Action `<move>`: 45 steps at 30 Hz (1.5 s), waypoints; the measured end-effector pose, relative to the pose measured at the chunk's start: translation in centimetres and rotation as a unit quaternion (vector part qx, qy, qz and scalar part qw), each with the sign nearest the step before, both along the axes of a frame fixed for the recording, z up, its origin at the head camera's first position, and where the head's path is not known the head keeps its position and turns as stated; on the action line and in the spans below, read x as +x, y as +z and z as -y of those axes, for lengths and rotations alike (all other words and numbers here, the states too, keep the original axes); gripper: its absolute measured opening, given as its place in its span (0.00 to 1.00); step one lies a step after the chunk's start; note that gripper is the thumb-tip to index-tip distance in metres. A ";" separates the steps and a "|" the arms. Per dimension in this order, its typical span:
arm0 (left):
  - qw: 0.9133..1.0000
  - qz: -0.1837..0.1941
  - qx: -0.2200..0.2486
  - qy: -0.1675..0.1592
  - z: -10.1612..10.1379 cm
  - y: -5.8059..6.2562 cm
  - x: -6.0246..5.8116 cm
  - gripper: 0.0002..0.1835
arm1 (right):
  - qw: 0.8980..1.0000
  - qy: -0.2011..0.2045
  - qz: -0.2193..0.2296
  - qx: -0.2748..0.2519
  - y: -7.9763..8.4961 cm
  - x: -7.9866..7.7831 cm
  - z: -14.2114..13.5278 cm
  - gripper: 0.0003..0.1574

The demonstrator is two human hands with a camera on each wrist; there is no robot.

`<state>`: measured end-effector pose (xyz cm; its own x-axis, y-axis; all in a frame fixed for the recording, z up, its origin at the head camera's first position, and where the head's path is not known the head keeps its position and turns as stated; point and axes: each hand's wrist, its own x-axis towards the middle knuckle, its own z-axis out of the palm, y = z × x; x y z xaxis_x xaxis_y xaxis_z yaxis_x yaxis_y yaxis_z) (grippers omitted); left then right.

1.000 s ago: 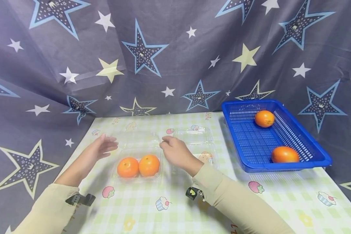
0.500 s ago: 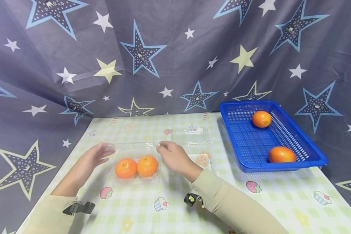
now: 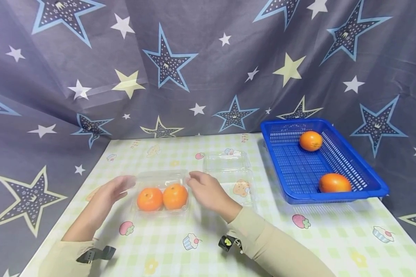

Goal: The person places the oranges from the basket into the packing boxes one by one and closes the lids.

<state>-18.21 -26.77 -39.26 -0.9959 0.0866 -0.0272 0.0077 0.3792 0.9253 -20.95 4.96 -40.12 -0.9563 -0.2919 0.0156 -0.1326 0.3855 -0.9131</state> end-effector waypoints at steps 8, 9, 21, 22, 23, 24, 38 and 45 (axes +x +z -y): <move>1.000 0.006 -0.007 0.007 -0.1 -0.6 0.4 0.29 | 1.000 0.010 -0.020 -0.003 -0.6 0.5 0.0 0.33; 1.000 0.007 -0.008 0.008 -0.1 -0.6 0.4 0.29 | 1.000 0.011 -0.022 -0.003 -0.7 0.5 0.0 0.33; 1.000 0.019 -0.009 0.019 -0.3 -1.3 0.7 0.25 | 0.999 0.025 -0.021 -0.003 -0.9 1.0 0.1 0.36; 1.000 0.020 -0.008 0.019 -0.4 -1.3 0.8 0.25 | 0.999 0.026 -0.019 -0.001 -1.0 1.0 0.1 0.36; 1.000 0.019 -0.010 0.020 -0.4 -1.4 0.8 0.24 | 0.999 0.029 -0.019 0.001 -1.1 1.1 0.1 0.37; 1.000 0.017 -0.010 0.020 -0.4 -1.5 0.9 0.25 | 0.999 0.030 -0.017 0.002 -1.1 1.1 0.1 0.37; 1.000 0.015 -0.002 0.021 -0.6 -2.6 1.2 0.26 | 0.997 0.048 -0.050 0.042 -1.3 2.3 0.6 0.38; 0.997 0.042 -0.023 0.056 -1.0 -3.0 1.3 0.30 | 0.993 0.067 -0.056 0.081 -1.3 2.8 0.7 0.41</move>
<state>-16.93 -25.78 -42.24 -0.9933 -0.0291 -0.1121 -0.1140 0.4159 0.9023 -18.18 4.27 -41.39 -0.9039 -0.4231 0.0628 -0.2897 0.4975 -0.8177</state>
